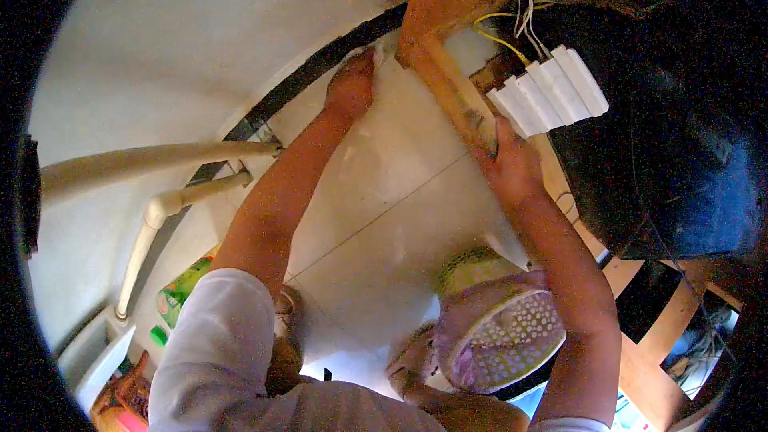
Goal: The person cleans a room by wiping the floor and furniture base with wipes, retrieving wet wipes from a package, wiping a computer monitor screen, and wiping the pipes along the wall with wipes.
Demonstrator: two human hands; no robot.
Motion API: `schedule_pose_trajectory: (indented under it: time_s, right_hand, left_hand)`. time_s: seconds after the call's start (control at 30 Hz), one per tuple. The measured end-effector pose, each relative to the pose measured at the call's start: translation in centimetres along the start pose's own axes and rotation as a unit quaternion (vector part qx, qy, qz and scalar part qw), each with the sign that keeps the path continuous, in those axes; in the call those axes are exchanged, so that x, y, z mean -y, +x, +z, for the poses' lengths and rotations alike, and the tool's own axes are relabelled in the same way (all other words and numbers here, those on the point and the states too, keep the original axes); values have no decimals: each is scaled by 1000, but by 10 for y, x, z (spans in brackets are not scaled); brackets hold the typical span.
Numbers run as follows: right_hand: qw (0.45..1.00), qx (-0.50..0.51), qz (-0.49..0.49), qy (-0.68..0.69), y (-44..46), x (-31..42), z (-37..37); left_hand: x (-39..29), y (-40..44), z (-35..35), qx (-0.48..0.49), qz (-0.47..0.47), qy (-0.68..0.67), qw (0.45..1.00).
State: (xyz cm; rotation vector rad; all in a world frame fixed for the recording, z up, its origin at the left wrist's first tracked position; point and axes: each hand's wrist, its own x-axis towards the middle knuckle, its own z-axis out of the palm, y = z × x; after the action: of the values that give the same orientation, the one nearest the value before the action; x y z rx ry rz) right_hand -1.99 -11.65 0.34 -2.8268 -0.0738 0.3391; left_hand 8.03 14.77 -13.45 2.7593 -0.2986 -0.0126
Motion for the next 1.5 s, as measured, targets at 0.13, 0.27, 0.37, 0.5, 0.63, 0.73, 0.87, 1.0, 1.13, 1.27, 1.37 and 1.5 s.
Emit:
schedule_pose_trajectory:
  time_s: [0.13, 0.27, 0.37, 0.5, 0.63, 0.73, 0.87, 1.0, 1.13, 1.27, 1.37, 1.5]
  right_hand:
    - [1000, 20, 9, -7, 3, 1, -1]
    - [999, -1, -38, 4, -1, 1, -1]
    - [1000, -4, -20, -11, 2, 3, 1]
    - [1000, -7, -23, -3, 2, -6, 4]
    - [999, 20, 21, -16, 7, 1, 1]
    - [998, 43, 36, -14, 5, -1, -1]
    - [999, -31, -28, -28, 2, -11, 8]
    - [1000, 5, 21, 0, -2, 5, 3]
    - [1000, 4, 29, -8, 2, 3, 2]
    - [1000, -10, 20, 6, -1, 5, 4]
    - [999, -29, 1, 16, -2, 7, 2]
    - [1000, -4, -3, 24, -6, 7, -2]
  left_hand:
    - [22, -63, -2, 24, 92, -21, 995]
    - [9, -31, -9, -77, 81, -158, 981]
    - [0, 16, 29, -194, 30, -133, 972]
    - [-28, 5, 38, -204, -19, -173, 963]
    - [-24, -41, 53, -57, 86, -351, 931]
    - [-29, -87, 43, 41, 268, -309, 912]
    - [-26, -103, 33, 80, 273, -331, 900]
    - [-3, -42, -20, -160, 25, -192, 968]
    - [22, -56, -24, -27, 21, -25, 999]
    - [51, -85, -8, 70, 60, 391, 916]
    - [56, -109, -20, 167, -21, 448, 878]
    - [65, -116, -16, 238, -87, 486, 836]
